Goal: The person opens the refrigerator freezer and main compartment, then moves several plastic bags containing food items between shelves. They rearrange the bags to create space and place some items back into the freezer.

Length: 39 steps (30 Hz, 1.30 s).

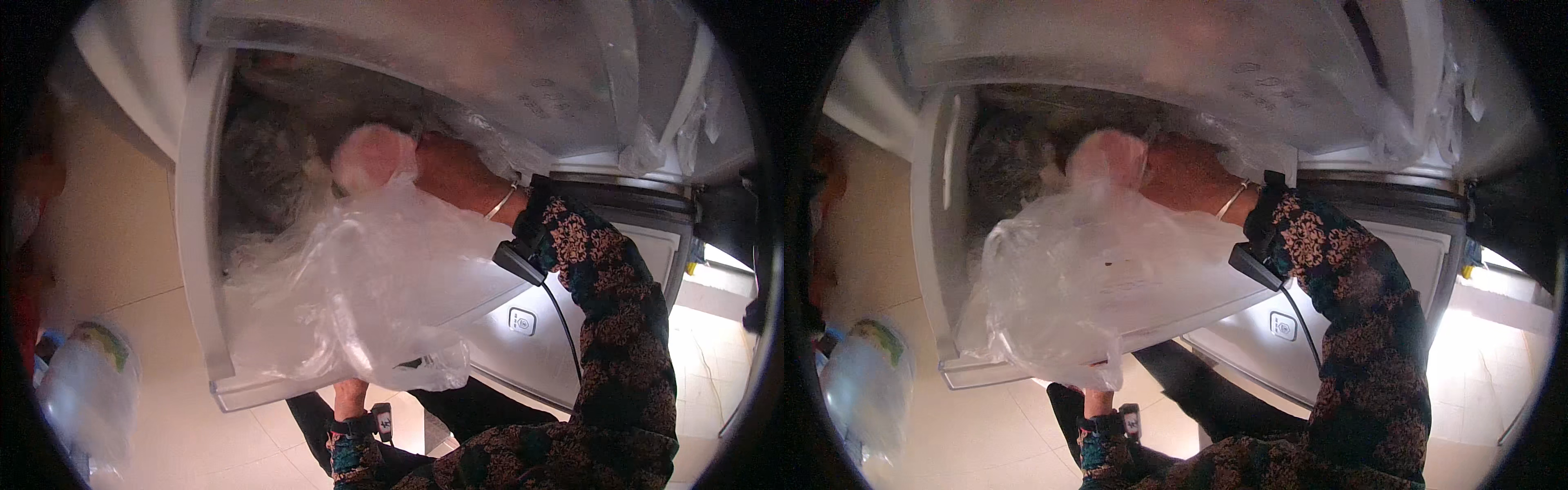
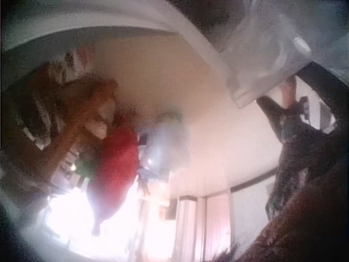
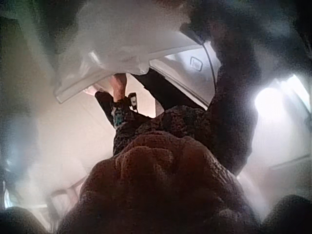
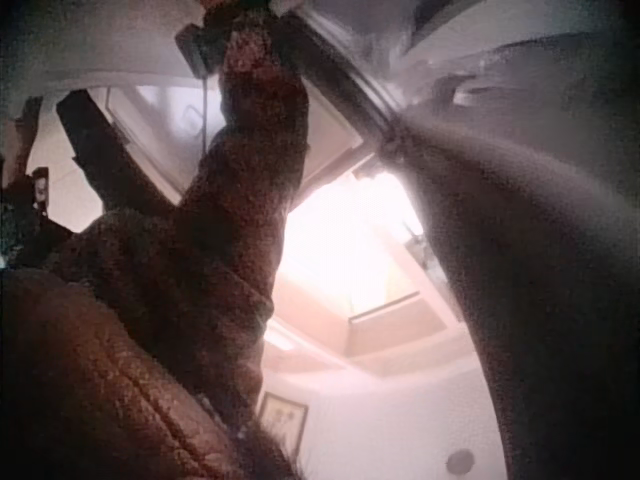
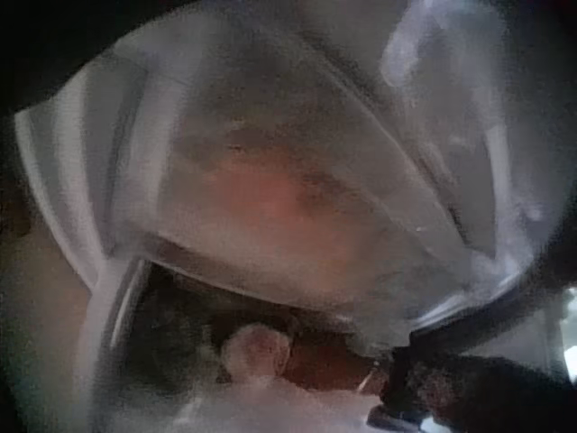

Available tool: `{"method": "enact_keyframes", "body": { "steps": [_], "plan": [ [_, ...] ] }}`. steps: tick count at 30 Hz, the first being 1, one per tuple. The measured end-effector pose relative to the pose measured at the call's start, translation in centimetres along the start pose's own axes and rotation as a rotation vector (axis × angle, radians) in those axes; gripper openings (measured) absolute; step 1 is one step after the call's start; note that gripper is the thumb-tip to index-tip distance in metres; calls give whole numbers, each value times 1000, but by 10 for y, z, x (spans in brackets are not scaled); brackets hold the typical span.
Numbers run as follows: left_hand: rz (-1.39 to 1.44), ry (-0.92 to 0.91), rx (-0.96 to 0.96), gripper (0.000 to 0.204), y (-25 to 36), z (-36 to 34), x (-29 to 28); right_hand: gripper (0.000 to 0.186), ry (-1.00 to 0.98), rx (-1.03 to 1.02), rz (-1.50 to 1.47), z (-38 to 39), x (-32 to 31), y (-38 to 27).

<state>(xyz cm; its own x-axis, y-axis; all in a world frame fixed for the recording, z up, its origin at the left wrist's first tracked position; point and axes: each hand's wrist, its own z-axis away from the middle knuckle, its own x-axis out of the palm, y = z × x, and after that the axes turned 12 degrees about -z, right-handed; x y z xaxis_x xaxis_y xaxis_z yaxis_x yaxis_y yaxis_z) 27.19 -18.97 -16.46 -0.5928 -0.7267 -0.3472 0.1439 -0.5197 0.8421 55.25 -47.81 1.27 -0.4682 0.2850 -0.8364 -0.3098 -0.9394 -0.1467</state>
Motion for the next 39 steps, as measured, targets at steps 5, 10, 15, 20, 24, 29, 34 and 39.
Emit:
{"method": "enact_keyframes", "body": {
  "steps": [5, 10, 15, 20, 24, 29, 34, 39],
  "plan": [
    [-13, 57, -7, 45, -9, 3, 7, 32, 36, -45, -49, 4, -7, 21],
    [-47, 89, 3, 42, -22, -4, 17, 26, 230, -358, 133, -16, 14, 40],
    [-110, 115, 3, 40, -25, -11, 13, 31, 96, -288, 241, -27, 22, 22],
    [-128, 137, 2, 37, -34, -16, 20, 31, 54, -11, -448, -5, 12, 13],
    [-261, 150, 4, 36, -27, -19, 29, 42, 99, -350, 45, 57, 2, 30],
    [-126, 185, -65, 32, 1, -24, 17, 31, -394, -369, 186, 87, -8, 59],
    [-210, 129, 7, 18, 10, -27, 10, 30, -288, -255, 757, 70, 2, 97],
    [-319, 315, 95, 23, 8, -16, 17, 29, -117, -186, 714, 56, -4, 98]
  ]
}}
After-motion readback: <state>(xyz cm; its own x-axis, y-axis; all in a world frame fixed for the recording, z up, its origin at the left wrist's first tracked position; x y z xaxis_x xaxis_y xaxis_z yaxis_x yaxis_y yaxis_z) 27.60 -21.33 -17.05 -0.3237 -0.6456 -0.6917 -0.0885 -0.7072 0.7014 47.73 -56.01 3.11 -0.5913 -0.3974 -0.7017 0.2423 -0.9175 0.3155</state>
